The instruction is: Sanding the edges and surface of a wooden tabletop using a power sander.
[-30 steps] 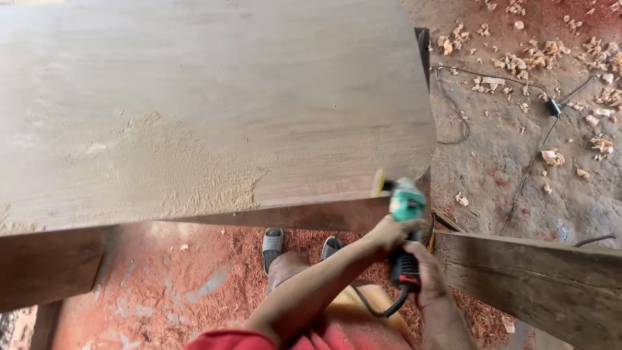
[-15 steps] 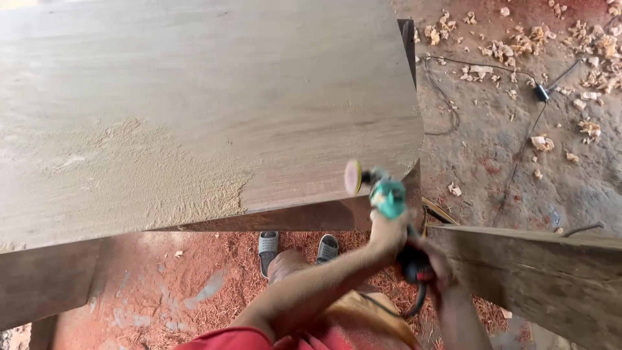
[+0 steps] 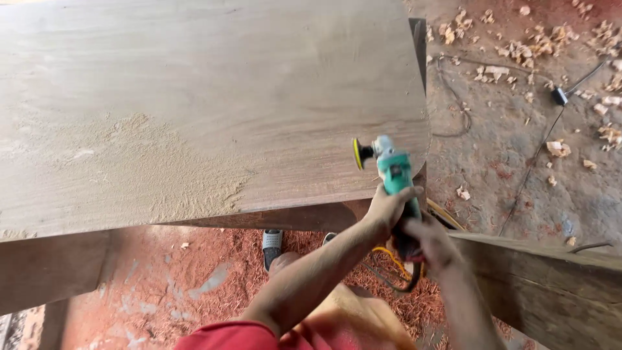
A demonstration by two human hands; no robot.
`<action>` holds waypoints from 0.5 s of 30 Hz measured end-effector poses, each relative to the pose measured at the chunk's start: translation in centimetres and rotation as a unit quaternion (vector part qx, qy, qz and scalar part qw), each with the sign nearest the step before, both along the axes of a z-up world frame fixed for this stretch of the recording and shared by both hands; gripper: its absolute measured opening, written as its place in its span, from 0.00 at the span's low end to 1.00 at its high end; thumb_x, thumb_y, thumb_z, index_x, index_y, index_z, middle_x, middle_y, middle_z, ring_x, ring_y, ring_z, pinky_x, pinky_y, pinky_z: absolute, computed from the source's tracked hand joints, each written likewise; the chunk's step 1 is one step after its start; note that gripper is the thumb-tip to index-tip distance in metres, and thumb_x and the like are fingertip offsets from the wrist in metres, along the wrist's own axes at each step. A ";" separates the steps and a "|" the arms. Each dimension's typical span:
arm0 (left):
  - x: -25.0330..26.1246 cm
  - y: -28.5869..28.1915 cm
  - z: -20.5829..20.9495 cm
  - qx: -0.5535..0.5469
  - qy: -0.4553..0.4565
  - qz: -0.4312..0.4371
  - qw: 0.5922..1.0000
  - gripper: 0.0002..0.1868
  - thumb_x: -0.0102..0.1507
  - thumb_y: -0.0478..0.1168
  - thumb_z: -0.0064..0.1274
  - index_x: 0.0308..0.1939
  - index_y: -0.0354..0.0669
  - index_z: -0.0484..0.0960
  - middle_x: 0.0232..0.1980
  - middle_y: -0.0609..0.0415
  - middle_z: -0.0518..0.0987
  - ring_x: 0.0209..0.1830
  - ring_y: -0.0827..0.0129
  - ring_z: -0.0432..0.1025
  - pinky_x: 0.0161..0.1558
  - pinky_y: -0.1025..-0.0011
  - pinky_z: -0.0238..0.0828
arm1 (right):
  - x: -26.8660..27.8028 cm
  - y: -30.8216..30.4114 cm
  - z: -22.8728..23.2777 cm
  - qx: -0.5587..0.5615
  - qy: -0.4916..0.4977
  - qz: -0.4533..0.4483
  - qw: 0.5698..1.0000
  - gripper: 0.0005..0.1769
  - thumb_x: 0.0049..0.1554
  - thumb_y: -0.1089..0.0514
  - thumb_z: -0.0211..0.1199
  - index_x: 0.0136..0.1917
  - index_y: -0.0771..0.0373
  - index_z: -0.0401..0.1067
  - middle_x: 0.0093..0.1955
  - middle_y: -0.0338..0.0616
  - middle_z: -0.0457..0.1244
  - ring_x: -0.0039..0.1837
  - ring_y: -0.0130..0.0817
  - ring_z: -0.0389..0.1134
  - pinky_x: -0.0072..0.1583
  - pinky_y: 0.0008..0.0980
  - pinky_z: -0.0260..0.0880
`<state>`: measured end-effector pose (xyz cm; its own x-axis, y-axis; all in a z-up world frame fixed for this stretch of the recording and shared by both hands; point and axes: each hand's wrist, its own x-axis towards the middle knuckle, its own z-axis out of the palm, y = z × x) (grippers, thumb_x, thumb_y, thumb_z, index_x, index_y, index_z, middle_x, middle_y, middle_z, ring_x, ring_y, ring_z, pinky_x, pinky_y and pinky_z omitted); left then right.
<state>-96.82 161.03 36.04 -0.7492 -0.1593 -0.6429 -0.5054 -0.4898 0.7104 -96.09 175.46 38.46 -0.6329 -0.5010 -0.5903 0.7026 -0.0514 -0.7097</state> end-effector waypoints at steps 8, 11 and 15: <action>6.3 3.5 -3.7 0.138 -0.025 -0.120 0.983 0.30 0.50 0.49 0.71 0.51 0.36 0.83 0.45 0.48 0.84 0.42 0.63 0.78 0.48 0.62 0.78 | 7.8 0.8 0.7 0.282 0.167 0.031 0.944 0.29 0.46 0.61 0.65 0.60 0.61 0.60 0.38 0.42 0.66 0.36 0.31 0.71 0.38 0.34 0.75; 6.1 3.1 -2.7 0.002 -0.028 -0.150 0.988 0.29 0.49 0.52 0.71 0.50 0.43 0.84 0.46 0.52 0.84 0.43 0.70 0.78 0.48 0.66 0.77 | 8.3 2.5 -4.9 0.280 0.181 -0.014 0.943 0.18 0.55 0.59 0.63 0.57 0.64 0.64 0.35 0.47 0.67 0.33 0.35 0.70 0.35 0.36 0.72; 7.6 0.9 -1.7 -0.009 -0.023 -0.115 0.993 0.30 0.50 0.53 0.71 0.51 0.44 0.83 0.46 0.52 0.85 0.44 0.72 0.79 0.50 0.68 0.77 | 9.1 0.5 -4.7 0.263 0.185 -0.009 0.947 0.17 0.57 0.58 0.63 0.57 0.64 0.65 0.36 0.45 0.66 0.33 0.33 0.69 0.35 0.34 0.71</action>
<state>-89.24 161.96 34.36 -0.7365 0.0005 -0.6764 -0.6351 -0.3445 0.6913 -86.98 175.99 33.72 -0.8506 -0.1857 -0.4919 0.4040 0.3680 -0.8375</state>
